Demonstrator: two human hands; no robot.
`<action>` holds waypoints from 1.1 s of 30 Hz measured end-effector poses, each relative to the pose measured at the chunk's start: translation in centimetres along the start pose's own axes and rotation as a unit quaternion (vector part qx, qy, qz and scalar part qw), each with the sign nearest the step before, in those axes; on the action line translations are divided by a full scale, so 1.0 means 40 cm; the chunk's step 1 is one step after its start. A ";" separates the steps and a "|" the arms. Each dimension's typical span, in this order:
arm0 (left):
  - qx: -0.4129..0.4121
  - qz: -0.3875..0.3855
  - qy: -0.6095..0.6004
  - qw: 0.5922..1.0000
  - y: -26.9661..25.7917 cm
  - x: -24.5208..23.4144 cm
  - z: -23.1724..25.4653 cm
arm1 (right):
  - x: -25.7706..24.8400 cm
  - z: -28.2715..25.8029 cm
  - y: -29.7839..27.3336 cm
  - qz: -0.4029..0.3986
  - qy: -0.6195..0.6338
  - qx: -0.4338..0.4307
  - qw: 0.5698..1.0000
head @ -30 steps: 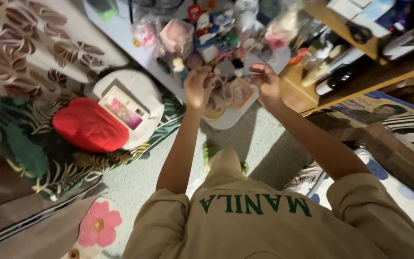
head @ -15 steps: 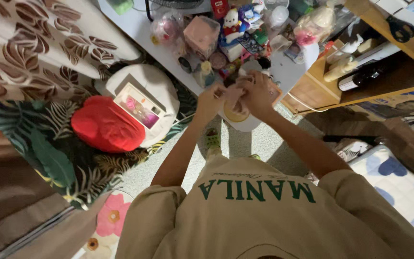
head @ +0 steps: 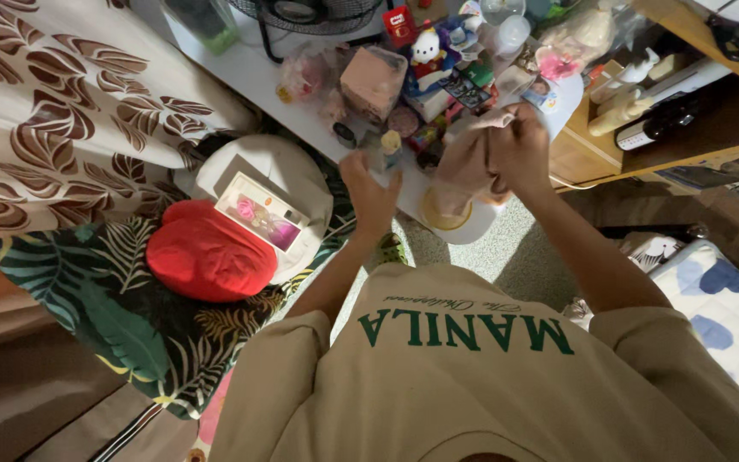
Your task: The person wipes several decorative items, including a gold rose in a glass dome, a blue water bottle, and a doll, with a cloth before placing them on a wooden shelf.
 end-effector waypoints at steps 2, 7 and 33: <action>0.020 -0.043 0.041 0.998 0.038 0.009 -0.033 | 0.030 0.020 -0.003 -0.039 0.127 0.099 0.986; 0.097 -0.115 0.061 0.987 0.075 0.056 -0.039 | 0.098 -0.061 -0.007 -0.063 0.462 0.177 0.867; 0.075 -0.317 -0.241 0.914 0.116 0.245 0.307 | -0.043 -0.190 0.048 -0.040 0.519 0.119 0.846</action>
Point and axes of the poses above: each hand's wrist, its own y-axis towards the middle knuckle, its own x-axis out of the palm, z = x × y, the point moved 8 cm from there along y, towards the middle knuckle, and after that the axes turned 11 degrees about -y, right-handed, at the moved point
